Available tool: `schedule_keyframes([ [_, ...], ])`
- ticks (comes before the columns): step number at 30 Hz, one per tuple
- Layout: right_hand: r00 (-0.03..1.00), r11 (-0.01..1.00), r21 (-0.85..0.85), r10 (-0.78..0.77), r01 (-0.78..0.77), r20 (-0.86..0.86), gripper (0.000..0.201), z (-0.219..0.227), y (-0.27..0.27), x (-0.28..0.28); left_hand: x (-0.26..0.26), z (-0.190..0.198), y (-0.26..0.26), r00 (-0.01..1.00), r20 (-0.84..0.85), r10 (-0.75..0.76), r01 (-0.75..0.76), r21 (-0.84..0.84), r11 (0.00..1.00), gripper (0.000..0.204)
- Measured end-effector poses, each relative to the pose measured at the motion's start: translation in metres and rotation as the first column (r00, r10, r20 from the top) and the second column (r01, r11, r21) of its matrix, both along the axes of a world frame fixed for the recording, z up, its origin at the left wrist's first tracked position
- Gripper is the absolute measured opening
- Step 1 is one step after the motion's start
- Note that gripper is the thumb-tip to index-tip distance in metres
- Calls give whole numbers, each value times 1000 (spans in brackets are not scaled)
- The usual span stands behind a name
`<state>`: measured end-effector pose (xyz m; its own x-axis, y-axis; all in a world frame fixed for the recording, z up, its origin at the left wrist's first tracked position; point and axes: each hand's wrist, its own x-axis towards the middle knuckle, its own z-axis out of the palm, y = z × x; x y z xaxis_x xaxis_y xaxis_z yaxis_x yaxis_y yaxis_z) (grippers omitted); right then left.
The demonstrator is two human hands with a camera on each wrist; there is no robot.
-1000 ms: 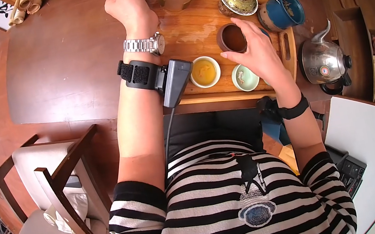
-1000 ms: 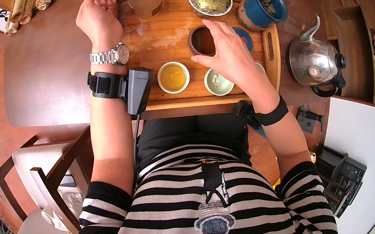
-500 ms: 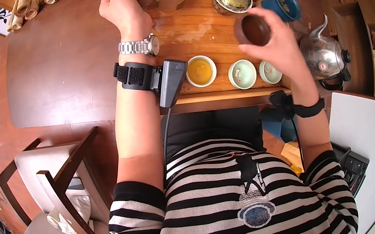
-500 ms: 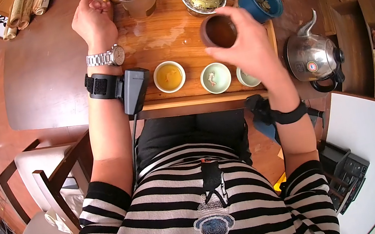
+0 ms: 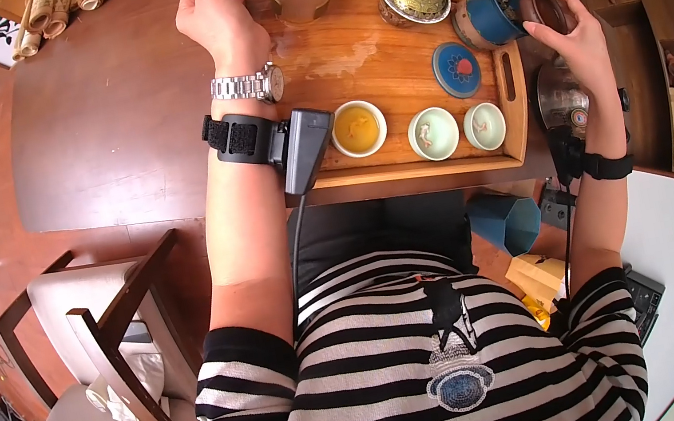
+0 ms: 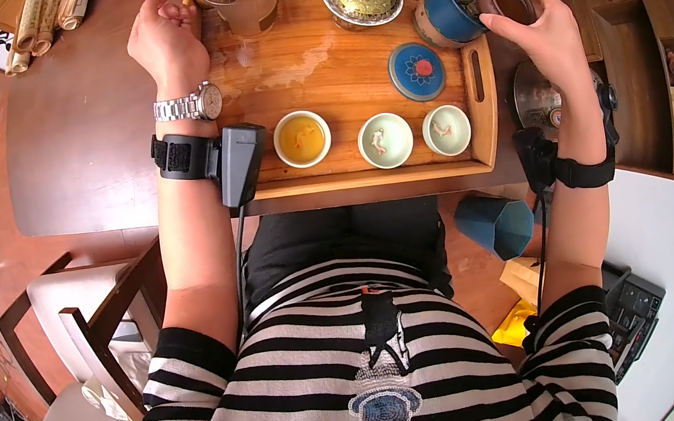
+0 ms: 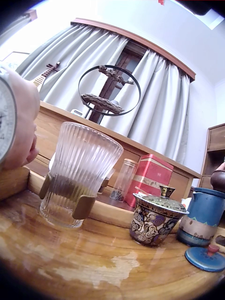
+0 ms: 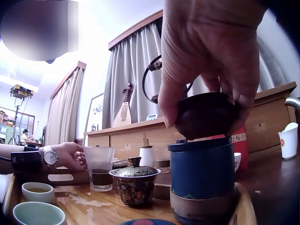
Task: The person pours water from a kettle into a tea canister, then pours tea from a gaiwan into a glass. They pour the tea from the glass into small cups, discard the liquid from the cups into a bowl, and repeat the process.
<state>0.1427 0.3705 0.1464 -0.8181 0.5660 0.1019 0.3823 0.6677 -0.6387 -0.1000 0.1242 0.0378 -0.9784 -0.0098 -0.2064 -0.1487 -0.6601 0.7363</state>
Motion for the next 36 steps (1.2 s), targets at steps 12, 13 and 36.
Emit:
schedule_keyframes([
  [12, 999, 993, 114, -6, 12, -51, 68, -8, 9, 0, -1, -1, 0, 1000, -14, 2, -2, -1, 1000, 15],
  [13, 998, 992, 121, -10, 18, -67, 68, -8, 10, 1, -1, -1, 0, 1000, -15, 5, -5, 0, 1000, 15],
  [36, 978, 930, 345, 62, -130, 200, 66, 21, -5, -13, -1, -1, 0, 1000, -4, -3, 3, 8, 1000, 14],
])
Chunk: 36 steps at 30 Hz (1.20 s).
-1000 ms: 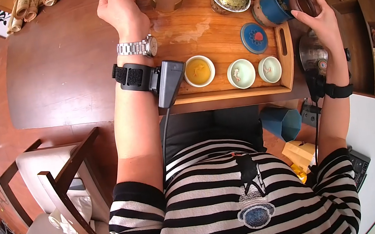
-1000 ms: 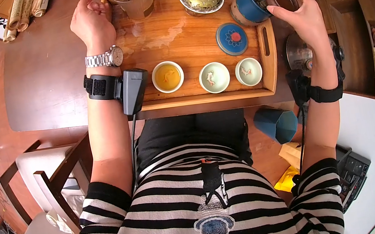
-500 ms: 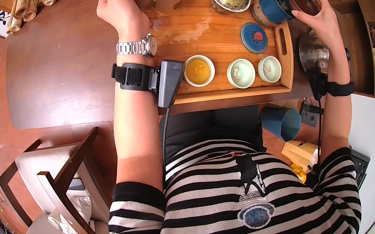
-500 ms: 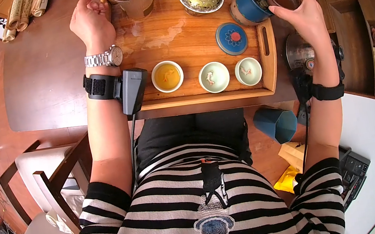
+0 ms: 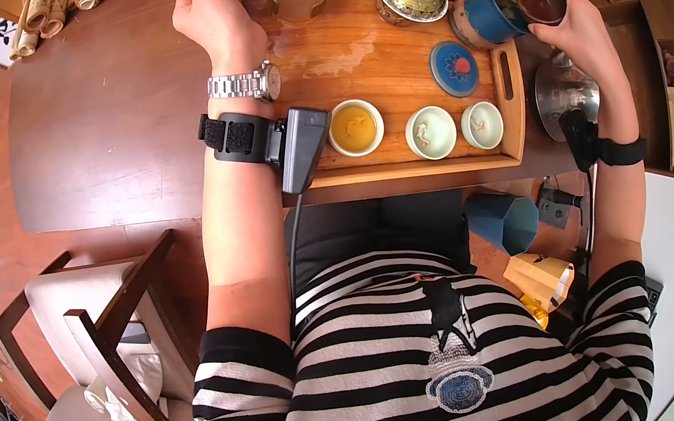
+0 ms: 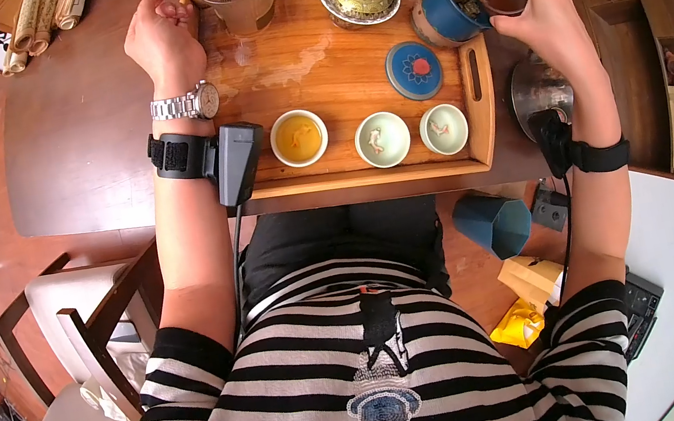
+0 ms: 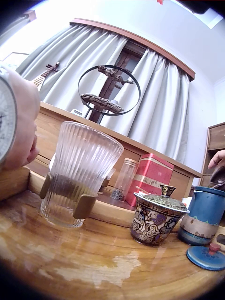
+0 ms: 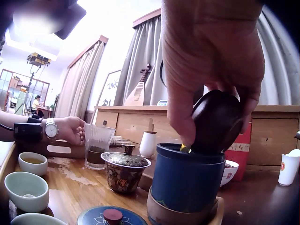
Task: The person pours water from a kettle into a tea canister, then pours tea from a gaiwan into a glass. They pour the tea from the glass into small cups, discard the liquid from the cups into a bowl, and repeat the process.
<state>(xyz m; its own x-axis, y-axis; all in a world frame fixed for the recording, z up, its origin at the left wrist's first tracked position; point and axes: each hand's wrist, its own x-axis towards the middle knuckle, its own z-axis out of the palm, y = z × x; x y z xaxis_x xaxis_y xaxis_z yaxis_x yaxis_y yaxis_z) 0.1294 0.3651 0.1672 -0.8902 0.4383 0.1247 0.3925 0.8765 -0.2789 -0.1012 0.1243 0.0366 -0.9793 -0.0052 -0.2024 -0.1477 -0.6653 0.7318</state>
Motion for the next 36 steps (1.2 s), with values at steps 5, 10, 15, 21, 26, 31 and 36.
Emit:
schedule_keyframes([
  [5, 994, 975, 214, 38, -59, 103, 67, -3, 5, -6, 0, 0, 0, 1000, 1, -2, 2, 2, 1000, 14],
  [10, 959, 848, 487, 82, -210, 270, 64, 1, -10, -15, -1, -1, 0, 1000, -14, 0, 0, -9, 1000, 15],
  [15, 931, 719, 617, 117, -320, 346, 61, -1, -19, -16, -1, -1, 0, 1000, -2, 0, 0, 12, 1000, 15],
  [21, 921, 588, 714, 167, -380, 352, 59, -4, -20, -12, -1, 0, 0, 1000, 1, 3, -3, 12, 1000, 14],
  [26, 984, 821, 559, 22, -119, 177, 63, 7, -20, -3, -2, -1, -1, 1000, -5, 1, -1, 10, 1000, 14],
  [31, 981, 991, -134, -12, -14, -195, 59, 7, -42, 9, -2, -2, 0, 1000, 3, 5, -5, -14, 1000, 14],
  [36, 949, 726, -641, 55, -251, -309, 58, -28, -90, 8, 0, 2, 0, 1000, 16, 3, -3, 5, 1000, 14],
])
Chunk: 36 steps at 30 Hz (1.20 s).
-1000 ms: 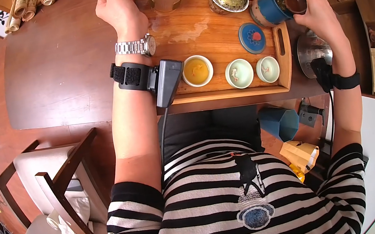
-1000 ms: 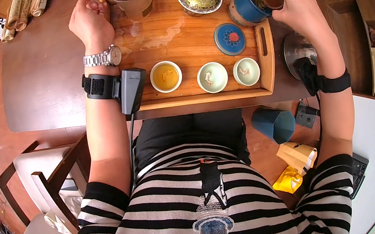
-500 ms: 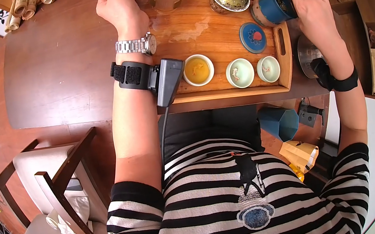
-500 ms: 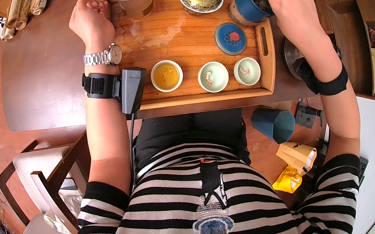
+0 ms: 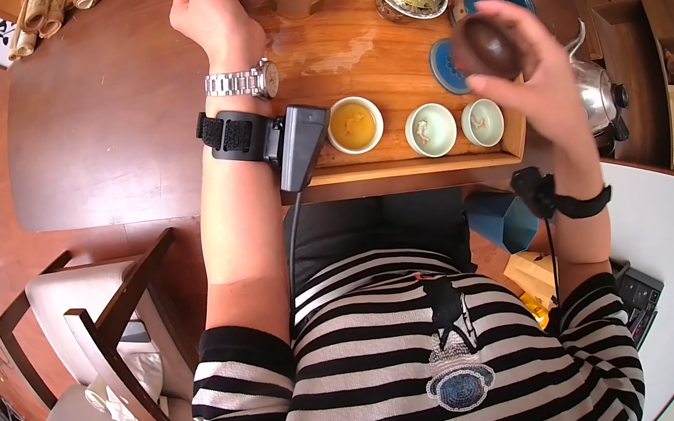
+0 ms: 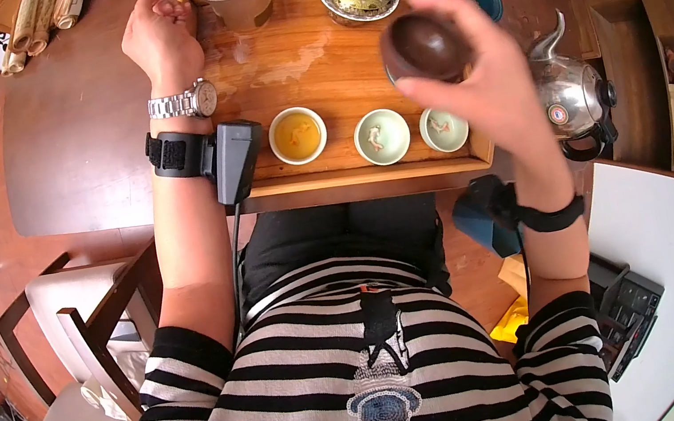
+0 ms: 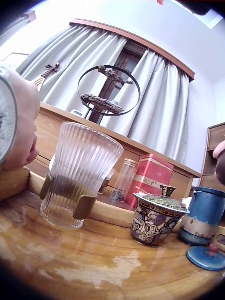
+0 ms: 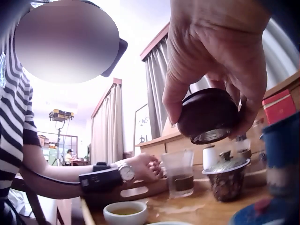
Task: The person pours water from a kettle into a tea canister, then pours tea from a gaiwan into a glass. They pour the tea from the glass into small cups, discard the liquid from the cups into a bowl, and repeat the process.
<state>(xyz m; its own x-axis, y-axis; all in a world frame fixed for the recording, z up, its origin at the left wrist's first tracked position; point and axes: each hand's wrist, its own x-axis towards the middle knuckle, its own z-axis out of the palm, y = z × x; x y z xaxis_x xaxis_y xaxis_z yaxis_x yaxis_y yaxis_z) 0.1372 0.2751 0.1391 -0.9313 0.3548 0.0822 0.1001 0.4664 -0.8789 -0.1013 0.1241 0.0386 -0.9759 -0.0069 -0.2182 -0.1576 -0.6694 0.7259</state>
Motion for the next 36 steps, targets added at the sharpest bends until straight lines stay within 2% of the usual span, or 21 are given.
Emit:
schedule_keyframes([
  [1, 1000, 999, -42, 1, 0, 28, 58, -8, -8, -2, 0, 1, 0, 1000, 14, 3, -3, 3, 1000, 14],
  [4, 992, 987, 159, 0, -21, 128, 61, -27, -15, -7, 0, -2, 0, 1000, -19, 1, -1, -9, 1000, 13],
  [5, 992, 987, 158, 0, -20, 129, 61, -30, -17, -10, -1, -3, -1, 1000, -18, 0, 0, -10, 1000, 13],
  [7, 991, 957, 289, -6, -33, 132, 61, -36, -21, -16, -2, -4, -1, 999, -50, -12, 12, -7, 1000, 14],
  [11, 995, 937, 349, -27, -10, 101, 61, -52, -22, -21, -1, -3, -1, 1000, -14, 3, -3, -4, 1000, 14],
  [18, 986, 925, 379, -61, -2, 155, 63, -67, -25, -24, -1, -2, 0, 1000, -14, 4, -5, -14, 1000, 14],
  [24, 994, 908, 418, -41, -4, 99, 64, -75, -21, -23, 0, -3, -1, 1000, -20, 1, -1, -18, 1000, 14],
  [27, 982, 930, 367, -66, -2, 175, 64, -73, -23, -22, -1, -4, 0, 1000, -25, -1, 0, -18, 1000, 15],
  [29, 993, 754, 657, -55, -26, 103, 65, -74, -23, -20, -1, -3, 0, 1000, -23, -1, 1, -14, 1000, 15],
  [30, 993, 753, 657, -55, -27, 103, 65, -71, -25, -19, -1, -4, 0, 1000, -28, -1, 0, -11, 1000, 15],
  [33, 998, 797, 602, 3, -38, 58, 68, -48, -44, -16, 0, -3, -1, 999, -32, -4, 4, -9, 1000, 15],
  [35, 977, 850, 492, 211, -188, 10, 73, -39, -58, -14, 1, -1, 0, 999, -33, -13, 13, -6, 1000, 15],
  [36, 967, 838, 495, 252, -231, 25, 76, -36, -65, -14, 3, 2, 0, 1000, -20, -4, 4, -12, 1000, 15],
])
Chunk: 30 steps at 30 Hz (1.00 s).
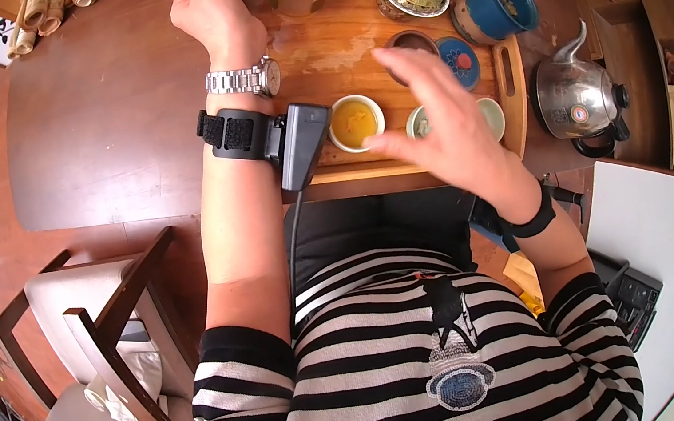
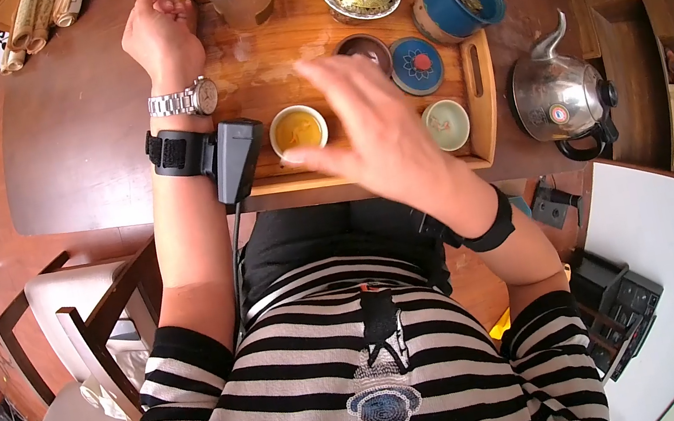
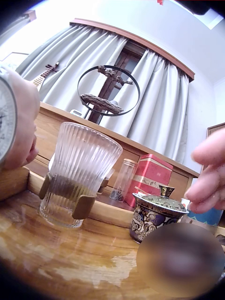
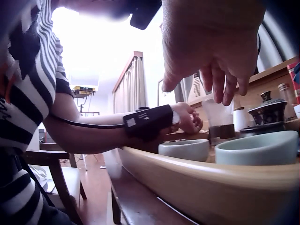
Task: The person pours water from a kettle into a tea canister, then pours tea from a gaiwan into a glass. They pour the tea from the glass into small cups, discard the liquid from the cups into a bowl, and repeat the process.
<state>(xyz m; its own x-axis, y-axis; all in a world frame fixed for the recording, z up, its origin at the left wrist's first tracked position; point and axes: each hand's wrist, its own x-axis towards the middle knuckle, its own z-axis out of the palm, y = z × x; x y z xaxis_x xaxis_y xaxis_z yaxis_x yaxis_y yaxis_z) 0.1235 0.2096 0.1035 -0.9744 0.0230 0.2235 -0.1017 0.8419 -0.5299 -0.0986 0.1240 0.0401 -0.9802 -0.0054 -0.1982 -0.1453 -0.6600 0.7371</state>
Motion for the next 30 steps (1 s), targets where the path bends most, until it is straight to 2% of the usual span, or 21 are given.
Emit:
schedule_keyframes([
  [4, 996, 997, 4, 80, -80, 51, 87, -4, -18, -2, -2, -2, 0, 1000, 12, 2, -3, 16, 1000, 15],
  [8, 990, 996, 41, 76, -81, 123, 89, -14, -24, -1, -3, -4, 0, 1000, 0, 2, -2, -1, 1000, 14],
  [11, 983, 997, 31, 64, -70, 171, 87, -17, -27, -1, -3, -5, 0, 1000, -10, 0, 0, 2, 1000, 14],
  [13, 981, 993, 49, 94, -104, 170, 77, -17, -27, -2, -3, -5, 0, 1000, -5, -3, 3, 10, 1000, 14],
  [17, 983, 997, 18, 74, -78, 170, 75, -21, -26, -2, -2, -4, 0, 1000, 19, 1, -1, 8, 1000, 14],
  [19, 981, 997, 70, 26, -40, 193, 73, -20, -26, -1, -2, -4, 0, 1000, 4, 0, 0, -4, 1000, 14],
  [23, 981, 997, 68, 15, -29, 195, 71, -24, -22, -1, -3, -4, 0, 1000, 16, 3, -3, 2, 1000, 14],
  [30, 983, 999, -51, 12, -2, 183, 70, -30, -18, 0, -4, -7, -1, 1000, -8, -10, 10, 10, 1000, 14],
])
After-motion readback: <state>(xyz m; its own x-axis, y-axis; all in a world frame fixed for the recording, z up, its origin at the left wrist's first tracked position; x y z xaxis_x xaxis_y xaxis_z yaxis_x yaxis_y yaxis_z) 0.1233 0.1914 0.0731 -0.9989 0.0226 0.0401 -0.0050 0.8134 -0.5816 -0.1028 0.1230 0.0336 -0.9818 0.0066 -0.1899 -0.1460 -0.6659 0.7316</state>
